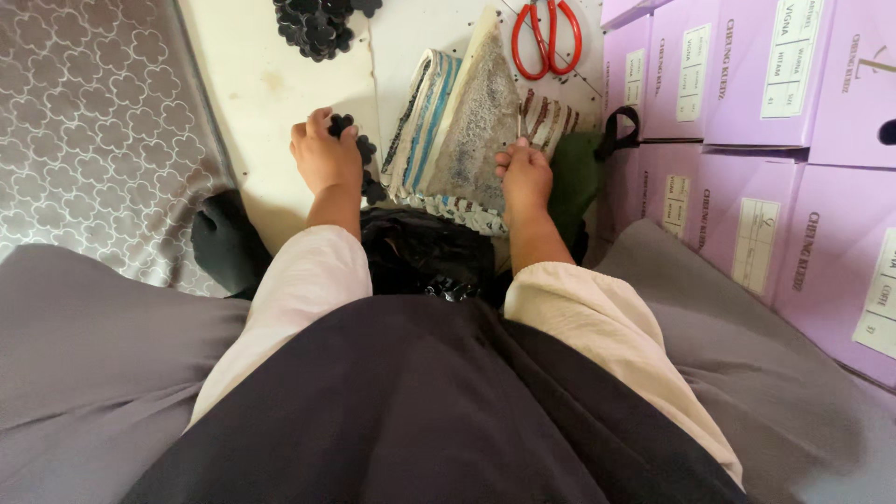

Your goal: The person assembles small black flower-shaped pieces by inserting a metal pin into each one and pressing it with a green tool. They repeat this process for multiple pieces, occasionally trimming excess material with scissors.

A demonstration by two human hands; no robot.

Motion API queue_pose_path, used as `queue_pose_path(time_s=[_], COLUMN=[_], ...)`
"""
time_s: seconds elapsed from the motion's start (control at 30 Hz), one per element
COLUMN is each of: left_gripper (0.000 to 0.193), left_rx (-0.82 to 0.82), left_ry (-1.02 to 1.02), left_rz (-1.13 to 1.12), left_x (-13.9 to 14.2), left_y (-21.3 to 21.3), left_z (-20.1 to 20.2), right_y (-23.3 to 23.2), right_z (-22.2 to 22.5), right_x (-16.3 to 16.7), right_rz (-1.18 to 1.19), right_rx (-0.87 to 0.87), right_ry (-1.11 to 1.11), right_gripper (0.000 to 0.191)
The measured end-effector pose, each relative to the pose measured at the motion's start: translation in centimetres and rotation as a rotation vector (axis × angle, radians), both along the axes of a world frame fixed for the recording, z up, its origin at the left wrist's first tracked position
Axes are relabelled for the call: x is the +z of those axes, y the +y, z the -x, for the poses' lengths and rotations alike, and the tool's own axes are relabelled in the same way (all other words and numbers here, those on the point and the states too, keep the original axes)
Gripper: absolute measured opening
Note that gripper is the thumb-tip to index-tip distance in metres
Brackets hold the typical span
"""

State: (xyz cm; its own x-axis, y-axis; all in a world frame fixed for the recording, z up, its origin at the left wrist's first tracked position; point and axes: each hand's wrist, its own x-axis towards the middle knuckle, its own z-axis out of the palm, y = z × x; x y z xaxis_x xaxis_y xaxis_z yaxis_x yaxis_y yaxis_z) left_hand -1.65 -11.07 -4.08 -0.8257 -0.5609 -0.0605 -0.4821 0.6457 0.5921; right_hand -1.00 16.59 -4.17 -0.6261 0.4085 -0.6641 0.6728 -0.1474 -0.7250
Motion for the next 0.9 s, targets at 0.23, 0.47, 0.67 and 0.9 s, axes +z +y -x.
queue_pose_path(time_s=[0.23,0.47,0.67,0.9], left_gripper=[0.023,0.049,0.017,0.014], left_rx=[-0.016,-0.136,-0.519,-0.831], left_ry=[-0.165,0.027,0.159,0.199], left_rz=[-0.069,-0.513,-0.617,-0.082], left_x=[-0.8,0.8,0.6,0.8], left_y=[0.3,5.4,11.8,12.3], left_z=[1.9,1.7,2.2,1.5], right_y=[-0.4,-0.5,-0.3,-0.3], right_z=[-0.1,-0.7,-1.2,-1.1], right_x=[-0.2,-0.1,-0.2,-0.4], right_rz=[-0.055,-0.155,-0.121,-0.096], right_rx=[-0.008,0.012,-0.027,-0.043], right_ry=[0.107,0.218,0.183,0.214], right_gripper=[0.025,0.018,0.017,0.017])
